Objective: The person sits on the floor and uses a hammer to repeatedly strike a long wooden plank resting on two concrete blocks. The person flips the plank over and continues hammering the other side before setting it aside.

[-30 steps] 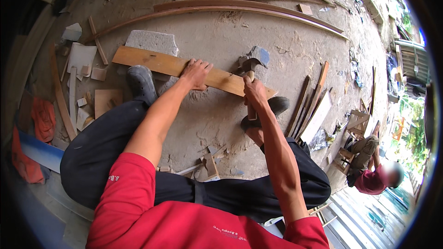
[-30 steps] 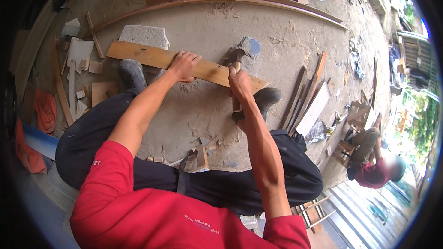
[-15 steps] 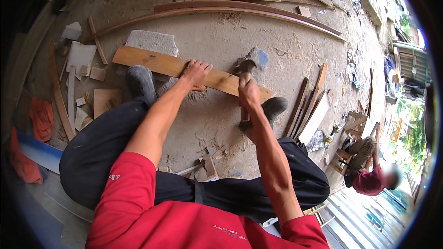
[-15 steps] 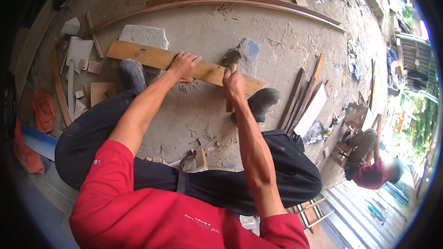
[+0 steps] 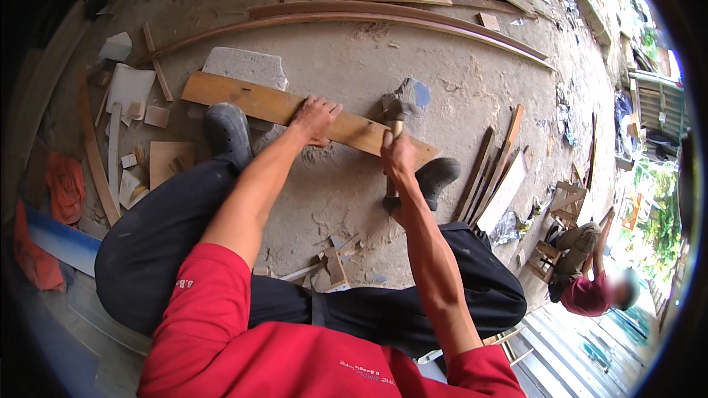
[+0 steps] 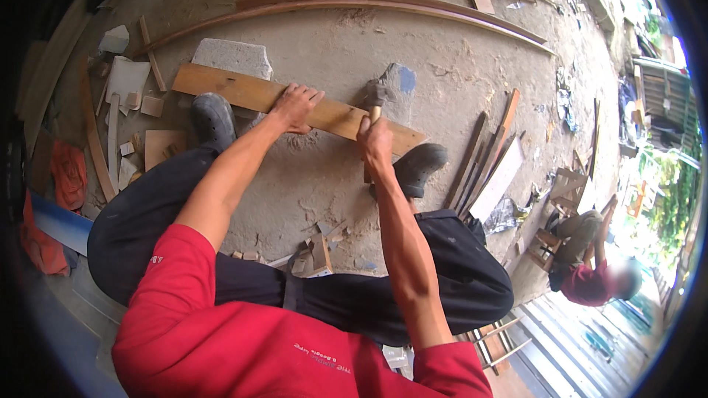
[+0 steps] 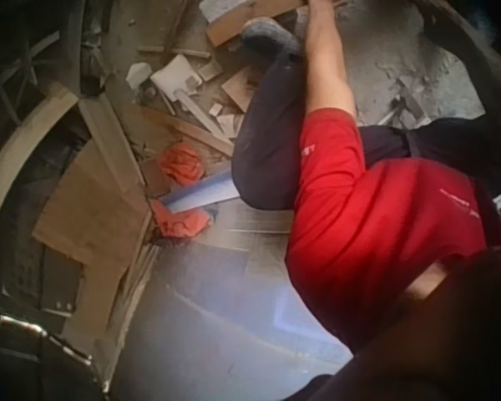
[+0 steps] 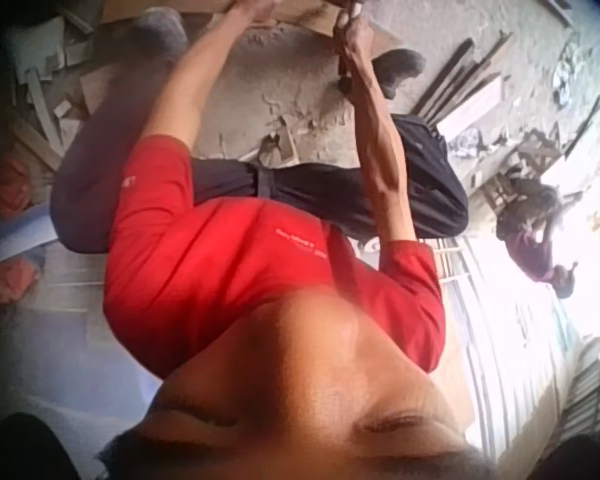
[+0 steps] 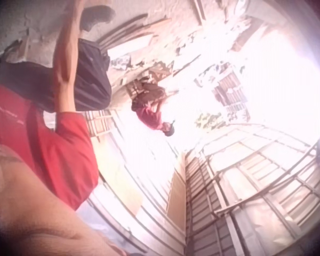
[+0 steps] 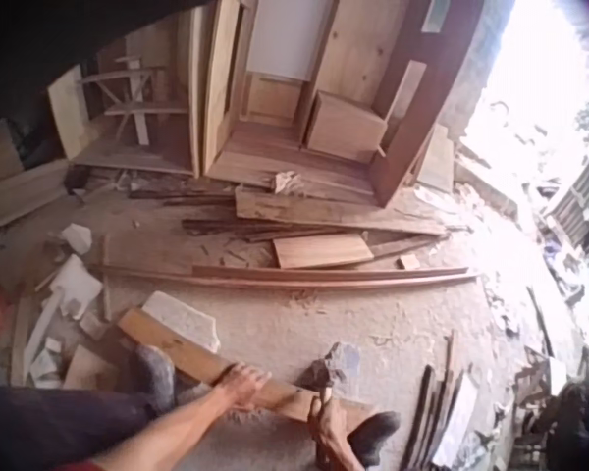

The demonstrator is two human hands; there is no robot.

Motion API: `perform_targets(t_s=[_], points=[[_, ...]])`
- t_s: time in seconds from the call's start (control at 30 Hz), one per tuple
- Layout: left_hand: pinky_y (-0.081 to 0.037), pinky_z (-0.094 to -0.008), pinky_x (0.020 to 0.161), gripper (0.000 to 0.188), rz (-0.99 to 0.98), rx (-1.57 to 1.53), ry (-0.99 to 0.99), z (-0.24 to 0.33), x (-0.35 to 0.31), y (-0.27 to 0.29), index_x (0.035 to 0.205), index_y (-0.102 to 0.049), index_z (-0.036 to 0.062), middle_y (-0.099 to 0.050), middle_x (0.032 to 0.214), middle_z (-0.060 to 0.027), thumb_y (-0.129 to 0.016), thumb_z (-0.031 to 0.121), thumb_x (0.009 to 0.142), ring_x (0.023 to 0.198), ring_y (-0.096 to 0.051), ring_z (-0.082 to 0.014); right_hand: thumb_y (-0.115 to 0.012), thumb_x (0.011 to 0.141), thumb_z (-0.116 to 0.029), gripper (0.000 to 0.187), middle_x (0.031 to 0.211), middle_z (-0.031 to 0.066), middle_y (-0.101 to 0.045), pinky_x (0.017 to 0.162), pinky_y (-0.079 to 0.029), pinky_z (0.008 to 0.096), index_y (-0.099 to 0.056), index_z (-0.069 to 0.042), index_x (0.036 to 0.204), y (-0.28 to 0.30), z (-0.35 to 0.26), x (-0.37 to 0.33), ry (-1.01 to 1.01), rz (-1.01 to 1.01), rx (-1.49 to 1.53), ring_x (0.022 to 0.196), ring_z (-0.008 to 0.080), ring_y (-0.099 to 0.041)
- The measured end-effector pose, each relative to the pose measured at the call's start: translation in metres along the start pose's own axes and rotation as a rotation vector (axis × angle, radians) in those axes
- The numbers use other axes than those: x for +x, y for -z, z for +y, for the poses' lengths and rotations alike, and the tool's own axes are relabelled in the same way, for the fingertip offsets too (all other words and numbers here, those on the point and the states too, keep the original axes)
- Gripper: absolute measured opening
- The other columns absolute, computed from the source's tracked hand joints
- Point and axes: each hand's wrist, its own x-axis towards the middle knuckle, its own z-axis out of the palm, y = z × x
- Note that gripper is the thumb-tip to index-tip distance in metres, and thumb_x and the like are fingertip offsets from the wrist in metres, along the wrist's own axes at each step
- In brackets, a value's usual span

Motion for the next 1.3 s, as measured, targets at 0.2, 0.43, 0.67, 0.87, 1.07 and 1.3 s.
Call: perform_targets(t_s=[0.2,0.43,0.67,0.87,1.07,1.3], points=[[-0.043,-0.0415,0.097,0.090,-0.005,0.001,0.007,-0.006,-0.005,0.006,0.133,-0.053,0.0007,-0.061,0.120,-0.0124,-0.080,0.029,0.052,0.109,-0.058,-0.0283,-0.055,0.096,-0.029,0.030,0.070,0.0255,-0.061,0.058,-0.046,0.0496,-0.054,0.001,0.102,0.015,-0.014,-0.015,0.416,0.306,-0.001,0.061,0.0414,-0.061],[-0.048,-0.0407,0.090,0.088,-0.054,-0.021,-0.008,-0.007,0.009,0.008,0.130,-0.054,-0.0010,-0.063,0.114,-0.0138,-0.080,0.028,0.051,0.104,-0.061,-0.0301,-0.054,0.094,-0.031,0.033,0.085,0.0315,-0.064,0.072,-0.048,0.0532,-0.057,0.001,0.103,-0.004,0.007,0.015,0.212,0.111,-0.167,0.083,0.0492,-0.063],[-0.051,-0.0403,0.089,0.087,-0.054,0.005,-0.022,-0.011,0.008,0.010,0.130,-0.053,-0.0033,-0.064,0.110,-0.0146,-0.079,0.029,0.053,0.103,-0.062,-0.0304,-0.053,0.095,-0.028,0.034,0.090,0.0368,-0.062,0.075,-0.048,0.0551,-0.052,0.005,0.104,-0.008,0.000,-0.012,0.402,0.214,0.180,0.088,0.0531,-0.062],[-0.053,-0.0398,0.089,0.086,-0.104,-0.013,-0.024,-0.007,0.009,0.011,0.129,-0.053,-0.0038,-0.064,0.109,-0.0152,-0.079,0.029,0.054,0.100,-0.063,-0.0314,-0.051,0.096,-0.030,0.036,0.088,0.0323,-0.065,0.074,-0.049,0.0526,-0.056,0.005,0.103,0.007,-0.017,0.015,0.207,0.147,-0.079,0.084,0.0500,-0.063],[-0.055,-0.0400,0.085,0.085,-0.119,-0.010,-0.042,-0.007,0.017,0.009,0.128,-0.054,-0.0046,-0.065,0.108,-0.0156,-0.078,0.027,0.054,0.097,-0.065,-0.0314,-0.048,0.097,-0.031,0.039,0.076,0.0245,-0.064,0.065,-0.050,0.0469,-0.058,0.006,0.105,-0.023,0.002,0.008,0.022,0.023,0.113,0.074,0.0394,-0.066],[-0.056,-0.0391,0.083,0.087,-0.097,-0.021,-0.036,-0.013,0.009,0.011,0.128,-0.054,-0.0047,-0.066,0.106,-0.0157,-0.080,0.028,0.052,0.096,-0.066,-0.0304,-0.049,0.096,-0.031,0.035,0.073,0.0225,-0.064,0.059,-0.052,0.0458,-0.058,0.003,0.099,-0.004,-0.031,-0.013,0.093,0.214,0.345,0.063,0.0341,-0.066]])
